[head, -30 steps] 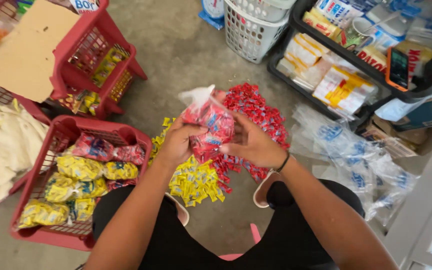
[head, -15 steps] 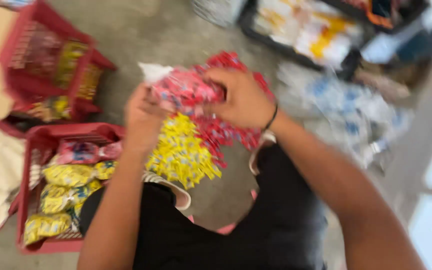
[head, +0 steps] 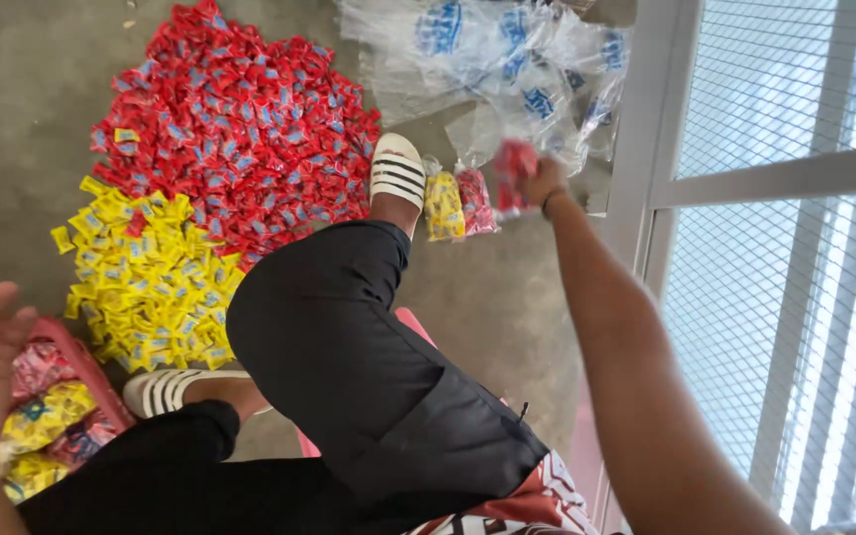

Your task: The recorder sits on a stool and bags small yellow and red candies into clear plastic bags from piles on the floor.

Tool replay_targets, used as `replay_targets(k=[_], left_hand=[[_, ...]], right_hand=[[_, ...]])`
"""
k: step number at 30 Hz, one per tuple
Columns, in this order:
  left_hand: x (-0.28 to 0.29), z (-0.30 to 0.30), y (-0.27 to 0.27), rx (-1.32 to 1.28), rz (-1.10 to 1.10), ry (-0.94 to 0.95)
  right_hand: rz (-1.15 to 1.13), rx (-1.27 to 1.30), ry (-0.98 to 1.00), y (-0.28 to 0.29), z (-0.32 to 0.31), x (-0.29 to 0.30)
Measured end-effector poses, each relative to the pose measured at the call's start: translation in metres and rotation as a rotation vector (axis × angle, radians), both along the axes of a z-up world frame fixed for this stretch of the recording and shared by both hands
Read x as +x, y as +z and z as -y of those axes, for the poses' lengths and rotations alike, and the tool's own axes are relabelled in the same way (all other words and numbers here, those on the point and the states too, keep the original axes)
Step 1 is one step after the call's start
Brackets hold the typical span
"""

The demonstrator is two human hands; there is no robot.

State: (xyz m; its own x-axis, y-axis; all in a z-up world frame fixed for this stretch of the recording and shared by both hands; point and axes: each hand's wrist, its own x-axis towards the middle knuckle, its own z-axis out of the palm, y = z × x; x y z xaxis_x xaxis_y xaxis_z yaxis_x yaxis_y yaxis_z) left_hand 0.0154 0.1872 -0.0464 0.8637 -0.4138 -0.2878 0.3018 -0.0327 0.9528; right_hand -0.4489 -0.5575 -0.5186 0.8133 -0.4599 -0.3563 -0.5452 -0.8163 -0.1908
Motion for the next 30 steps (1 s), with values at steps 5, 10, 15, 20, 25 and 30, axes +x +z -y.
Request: replay_targets(k=[5,10,15,20,25,30], left_hand=[[0.003,0.032,-0.001,-0.023,-0.029,0.06],[-0.009,0.1,0.032,0.066,-0.122,0.168],[-0.013,0.114,0.039,0.25,0.107,0.06],[-0.031,0.093,0.071,0.655,0.675,-0.233],[-0.034,0.062,0.054,1.143,0.547,-0.62],[-0.049,0.052,0.046,1.31,0.392,-0.639]], right_hand=[[0.201,0.063,-0.809,0.094,-0.104,0.041],[0.159,-0.203,0.26,-0.008,-0.086,0.042],[-0.226,-0.012,0.424,0.046,-0.021,0.085],[0.161,0.178,0.414,0.131,0.026,0.165],[-0.075,-0.407,0.75,0.125,0.062,0.263],[0.216,0.044,0.062,0.11,0.03,0.293]])
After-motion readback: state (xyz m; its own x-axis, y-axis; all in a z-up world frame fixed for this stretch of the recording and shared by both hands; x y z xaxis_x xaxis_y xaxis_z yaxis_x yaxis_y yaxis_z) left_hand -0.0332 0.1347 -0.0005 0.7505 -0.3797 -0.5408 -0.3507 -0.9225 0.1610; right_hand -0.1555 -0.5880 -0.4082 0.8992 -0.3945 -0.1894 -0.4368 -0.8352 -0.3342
